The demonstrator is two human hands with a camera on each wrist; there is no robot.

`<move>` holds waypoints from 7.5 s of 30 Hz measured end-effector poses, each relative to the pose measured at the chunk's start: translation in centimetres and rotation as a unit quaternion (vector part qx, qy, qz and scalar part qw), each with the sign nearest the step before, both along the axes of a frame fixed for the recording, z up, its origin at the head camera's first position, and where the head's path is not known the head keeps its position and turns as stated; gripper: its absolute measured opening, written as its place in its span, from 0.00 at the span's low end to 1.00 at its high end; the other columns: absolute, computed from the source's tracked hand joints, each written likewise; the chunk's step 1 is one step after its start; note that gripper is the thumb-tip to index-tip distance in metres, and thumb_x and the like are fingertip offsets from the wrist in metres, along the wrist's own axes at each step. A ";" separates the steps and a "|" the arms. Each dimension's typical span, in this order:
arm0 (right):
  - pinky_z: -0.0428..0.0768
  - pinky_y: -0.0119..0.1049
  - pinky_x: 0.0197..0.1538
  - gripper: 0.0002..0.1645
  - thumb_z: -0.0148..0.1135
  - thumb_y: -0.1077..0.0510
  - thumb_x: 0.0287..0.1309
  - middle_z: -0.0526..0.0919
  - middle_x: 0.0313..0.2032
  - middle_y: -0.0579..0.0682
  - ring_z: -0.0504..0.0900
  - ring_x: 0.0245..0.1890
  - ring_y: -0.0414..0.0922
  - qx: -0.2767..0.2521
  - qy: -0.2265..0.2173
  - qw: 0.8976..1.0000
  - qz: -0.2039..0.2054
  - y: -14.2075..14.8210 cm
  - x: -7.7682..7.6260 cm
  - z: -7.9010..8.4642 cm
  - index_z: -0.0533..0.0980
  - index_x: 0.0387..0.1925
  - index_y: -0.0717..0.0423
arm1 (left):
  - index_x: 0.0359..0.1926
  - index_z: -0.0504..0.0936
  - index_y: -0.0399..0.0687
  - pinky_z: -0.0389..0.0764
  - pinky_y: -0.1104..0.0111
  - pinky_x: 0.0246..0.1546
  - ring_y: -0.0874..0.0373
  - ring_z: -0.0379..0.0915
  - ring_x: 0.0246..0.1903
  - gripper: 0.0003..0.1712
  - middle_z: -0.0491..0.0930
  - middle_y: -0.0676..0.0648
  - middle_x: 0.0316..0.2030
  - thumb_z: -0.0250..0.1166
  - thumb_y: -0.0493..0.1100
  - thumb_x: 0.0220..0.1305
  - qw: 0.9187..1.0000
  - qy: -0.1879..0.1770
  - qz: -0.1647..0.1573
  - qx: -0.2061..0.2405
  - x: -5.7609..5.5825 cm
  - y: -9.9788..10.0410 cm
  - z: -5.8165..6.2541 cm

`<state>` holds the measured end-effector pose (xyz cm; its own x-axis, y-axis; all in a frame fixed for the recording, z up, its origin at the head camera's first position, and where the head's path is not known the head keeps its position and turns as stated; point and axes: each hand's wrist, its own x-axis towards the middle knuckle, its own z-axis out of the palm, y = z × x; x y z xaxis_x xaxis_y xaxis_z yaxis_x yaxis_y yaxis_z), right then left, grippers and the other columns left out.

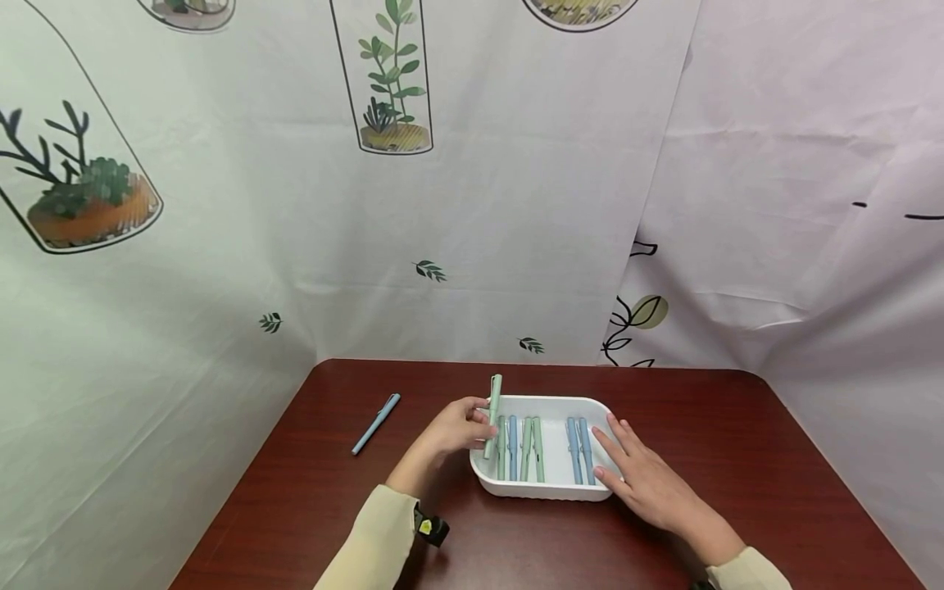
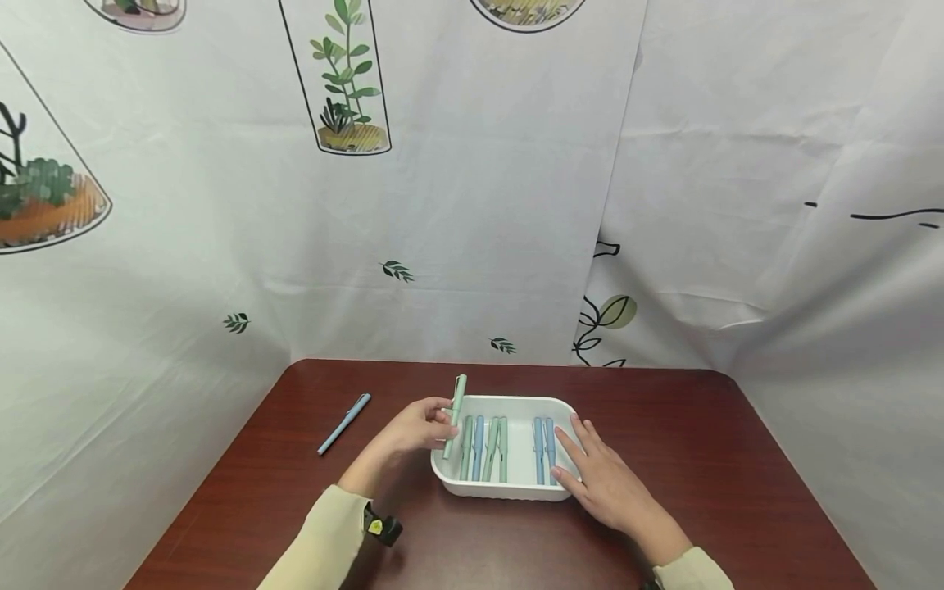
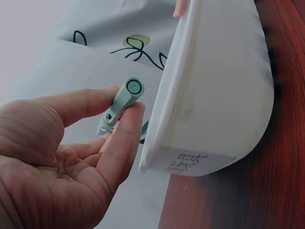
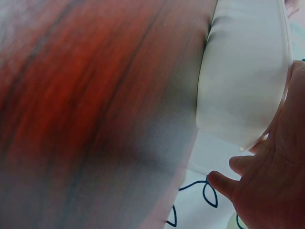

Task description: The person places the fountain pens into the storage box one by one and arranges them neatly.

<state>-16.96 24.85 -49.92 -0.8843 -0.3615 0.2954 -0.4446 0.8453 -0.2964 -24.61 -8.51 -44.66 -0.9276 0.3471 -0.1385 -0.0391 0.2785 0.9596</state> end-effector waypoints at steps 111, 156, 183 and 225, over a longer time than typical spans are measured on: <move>0.66 0.64 0.67 0.39 0.53 0.38 0.73 0.53 0.78 0.62 0.57 0.74 0.68 0.001 -0.022 1.000 -0.002 0.1 -0.1 -0.2 0.63 0.76 0.53 | 0.51 0.79 0.32 0.83 0.69 0.31 0.57 0.84 0.25 0.21 0.80 0.46 0.32 0.74 0.36 0.59 0.991 -0.044 -0.028 -0.122 1.0 11.2 -2.5; 0.67 0.64 0.67 0.38 0.54 0.39 0.73 0.55 0.77 0.63 0.58 0.74 0.69 0.005 -0.015 1.000 -0.002 0.0 0.0 0.2 0.64 0.75 0.54 | 0.54 0.77 0.36 0.84 0.64 0.32 0.56 0.83 0.24 0.25 0.81 0.49 0.27 0.75 0.39 0.58 0.994 -0.018 -0.015 -0.106 1.2 11.3 -2.4; 0.66 0.64 0.67 0.39 0.54 0.38 0.73 0.53 0.78 0.62 0.57 0.74 0.68 0.003 -0.023 1.000 -0.002 0.0 0.1 0.2 0.64 0.76 0.53 | 0.65 0.73 0.35 0.86 0.54 0.46 0.53 0.81 0.44 0.32 0.82 0.38 0.50 0.72 0.37 0.62 0.997 0.049 -0.063 -0.021 0.6 3.9 1.6; 0.67 0.65 0.66 0.38 0.55 0.40 0.72 0.56 0.77 0.63 0.59 0.73 0.69 -0.004 -0.001 1.000 0.002 0.1 0.2 -0.2 0.65 0.75 0.53 | 0.68 0.74 0.44 0.73 0.46 0.61 0.36 0.69 0.65 0.30 0.73 0.35 0.66 0.69 0.45 0.68 0.978 0.130 0.096 -0.128 -0.6 -14.7 0.2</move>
<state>-16.76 24.90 -50.11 -0.8833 -0.3623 0.2976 -0.4475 0.8409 -0.3044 -25.20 -23.19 -44.47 -0.9878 0.1470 0.0510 0.1213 0.5231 0.8436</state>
